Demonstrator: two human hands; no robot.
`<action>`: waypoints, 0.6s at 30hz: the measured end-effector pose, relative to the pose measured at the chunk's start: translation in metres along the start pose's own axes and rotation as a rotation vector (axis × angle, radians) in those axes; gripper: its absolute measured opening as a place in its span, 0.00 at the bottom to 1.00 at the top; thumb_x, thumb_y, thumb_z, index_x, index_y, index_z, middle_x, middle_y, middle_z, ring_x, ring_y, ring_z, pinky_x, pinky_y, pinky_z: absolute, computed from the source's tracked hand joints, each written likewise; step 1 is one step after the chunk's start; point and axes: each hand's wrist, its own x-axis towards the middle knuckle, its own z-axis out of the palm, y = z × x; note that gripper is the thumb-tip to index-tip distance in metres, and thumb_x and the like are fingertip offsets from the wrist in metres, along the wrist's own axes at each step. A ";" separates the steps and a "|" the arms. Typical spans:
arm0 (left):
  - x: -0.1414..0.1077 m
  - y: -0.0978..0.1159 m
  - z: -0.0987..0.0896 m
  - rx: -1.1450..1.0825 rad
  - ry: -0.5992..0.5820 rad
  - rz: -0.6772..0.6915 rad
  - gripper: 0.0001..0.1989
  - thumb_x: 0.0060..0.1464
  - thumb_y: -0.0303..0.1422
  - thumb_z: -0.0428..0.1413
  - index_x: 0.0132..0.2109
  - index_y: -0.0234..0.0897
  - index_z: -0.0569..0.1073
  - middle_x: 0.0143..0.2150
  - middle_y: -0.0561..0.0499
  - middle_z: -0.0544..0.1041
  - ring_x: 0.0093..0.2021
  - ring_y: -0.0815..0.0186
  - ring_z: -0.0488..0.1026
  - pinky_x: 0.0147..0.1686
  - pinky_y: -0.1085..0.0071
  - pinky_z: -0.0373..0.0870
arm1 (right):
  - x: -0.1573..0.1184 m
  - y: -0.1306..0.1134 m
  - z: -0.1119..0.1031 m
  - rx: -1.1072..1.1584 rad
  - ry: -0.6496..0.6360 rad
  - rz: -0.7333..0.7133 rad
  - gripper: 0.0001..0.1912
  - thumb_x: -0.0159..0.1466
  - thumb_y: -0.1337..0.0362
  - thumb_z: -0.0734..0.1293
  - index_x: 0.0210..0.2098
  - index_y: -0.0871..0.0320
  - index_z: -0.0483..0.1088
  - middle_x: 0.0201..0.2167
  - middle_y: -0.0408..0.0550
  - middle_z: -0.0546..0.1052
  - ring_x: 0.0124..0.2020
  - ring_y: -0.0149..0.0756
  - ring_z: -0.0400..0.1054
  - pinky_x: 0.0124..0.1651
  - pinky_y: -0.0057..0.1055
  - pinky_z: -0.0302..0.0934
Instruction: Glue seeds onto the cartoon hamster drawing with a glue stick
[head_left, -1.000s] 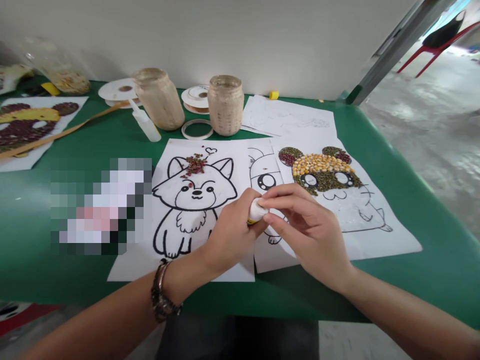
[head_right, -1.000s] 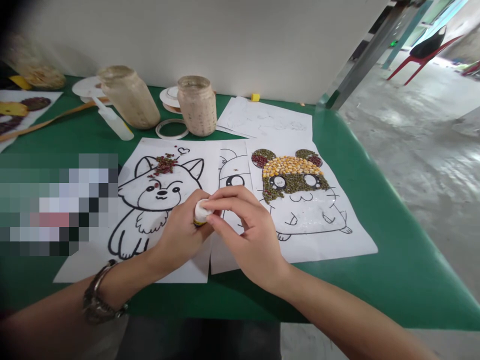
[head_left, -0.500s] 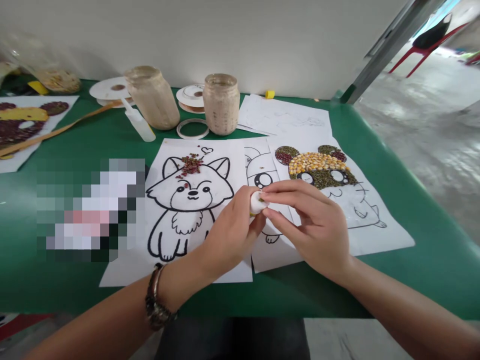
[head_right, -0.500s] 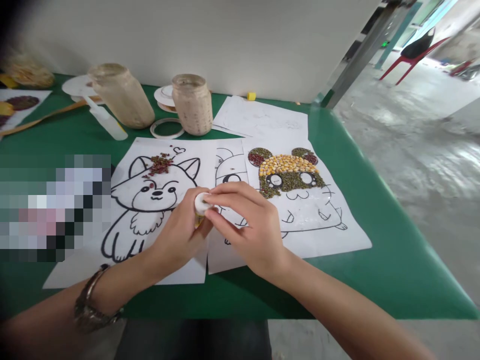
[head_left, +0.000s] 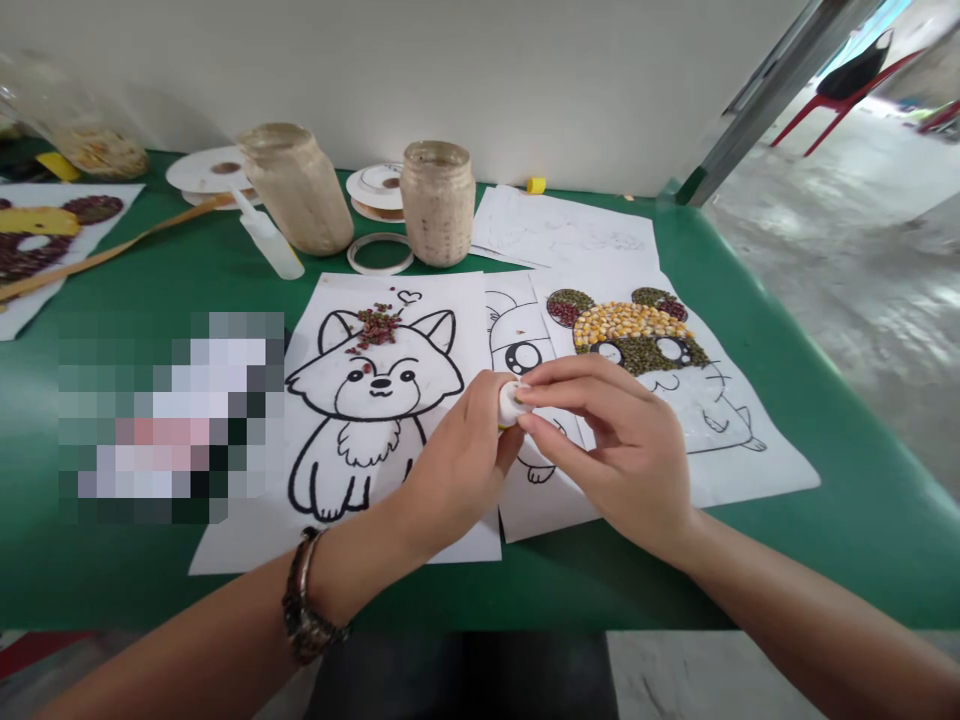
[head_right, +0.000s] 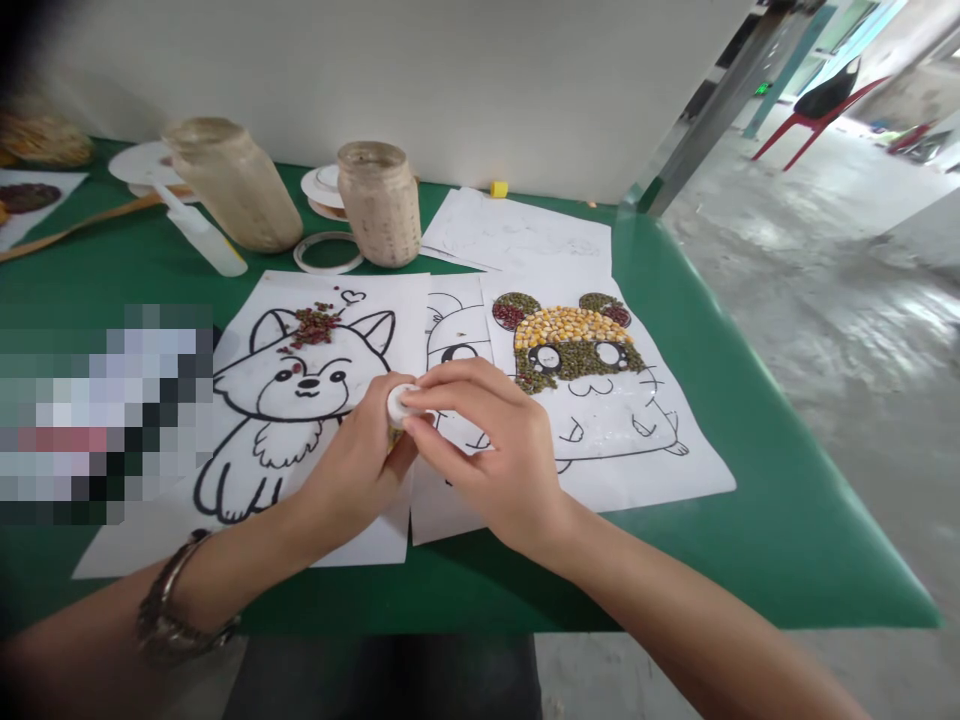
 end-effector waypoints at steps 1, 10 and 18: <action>0.000 0.000 0.000 -0.001 0.000 0.002 0.08 0.54 0.23 0.44 0.41 0.37 0.55 0.33 0.51 0.64 0.28 0.69 0.64 0.24 0.74 0.63 | 0.000 0.000 0.000 -0.021 -0.004 -0.016 0.06 0.56 0.72 0.65 0.31 0.55 0.71 0.32 0.46 0.74 0.35 0.31 0.69 0.36 0.31 0.67; 0.003 0.004 -0.001 -0.012 -0.020 -0.035 0.05 0.55 0.25 0.43 0.40 0.38 0.56 0.31 0.52 0.64 0.27 0.69 0.63 0.23 0.75 0.62 | 0.000 -0.001 0.000 -0.044 -0.001 -0.038 0.07 0.57 0.73 0.64 0.31 0.55 0.71 0.32 0.45 0.74 0.36 0.31 0.68 0.38 0.31 0.67; 0.002 0.002 -0.002 -0.027 -0.026 0.028 0.07 0.54 0.23 0.43 0.40 0.37 0.56 0.32 0.52 0.63 0.28 0.70 0.63 0.24 0.74 0.62 | -0.001 0.000 0.000 -0.038 0.003 -0.035 0.07 0.56 0.72 0.64 0.31 0.55 0.70 0.33 0.46 0.72 0.35 0.31 0.67 0.36 0.32 0.67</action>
